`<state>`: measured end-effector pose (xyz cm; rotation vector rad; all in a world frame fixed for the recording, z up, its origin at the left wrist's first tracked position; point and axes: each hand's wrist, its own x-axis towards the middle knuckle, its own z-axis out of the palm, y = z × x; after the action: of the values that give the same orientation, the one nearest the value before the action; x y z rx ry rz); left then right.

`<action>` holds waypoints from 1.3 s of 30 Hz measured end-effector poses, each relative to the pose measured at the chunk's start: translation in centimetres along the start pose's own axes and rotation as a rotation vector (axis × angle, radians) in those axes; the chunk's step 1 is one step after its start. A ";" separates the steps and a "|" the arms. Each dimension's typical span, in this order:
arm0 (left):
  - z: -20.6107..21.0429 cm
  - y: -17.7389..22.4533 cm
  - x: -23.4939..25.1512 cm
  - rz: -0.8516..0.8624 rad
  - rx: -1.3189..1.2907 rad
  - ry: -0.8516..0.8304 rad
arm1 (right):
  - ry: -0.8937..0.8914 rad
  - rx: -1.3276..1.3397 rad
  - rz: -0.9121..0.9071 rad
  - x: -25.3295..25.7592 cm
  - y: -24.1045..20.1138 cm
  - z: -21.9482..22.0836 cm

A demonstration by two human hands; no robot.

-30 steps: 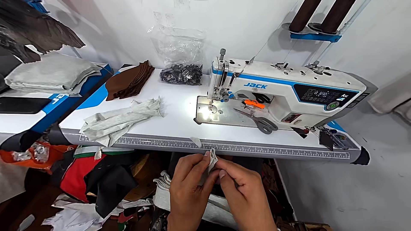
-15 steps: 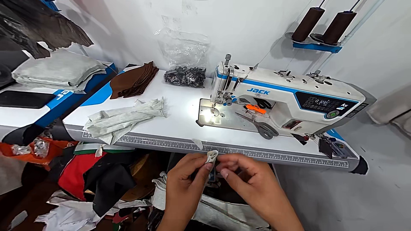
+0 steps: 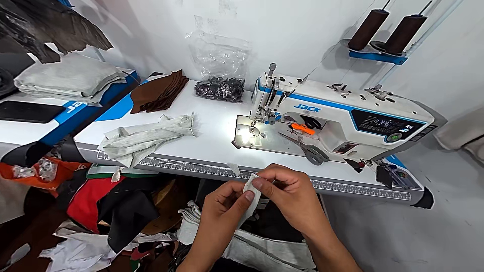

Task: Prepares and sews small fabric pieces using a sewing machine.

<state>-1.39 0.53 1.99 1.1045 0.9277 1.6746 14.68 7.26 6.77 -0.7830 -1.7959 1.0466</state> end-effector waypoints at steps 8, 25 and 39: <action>-1.5 -1.4 2.2 0.345 0.476 0.048 | -0.003 0.001 0.075 0.8 2.0 -0.6; -3.0 -11.0 24.6 0.363 1.350 -0.484 | 0.014 -0.757 0.092 16.4 20.4 -5.7; -3.6 -12.5 24.4 0.460 1.426 -0.441 | -0.058 -0.809 0.297 16.8 20.4 -5.4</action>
<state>-6.17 27.08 -3.94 2.6264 1.6687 0.7844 14.45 32.10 -3.70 -1.5484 -2.2118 0.4820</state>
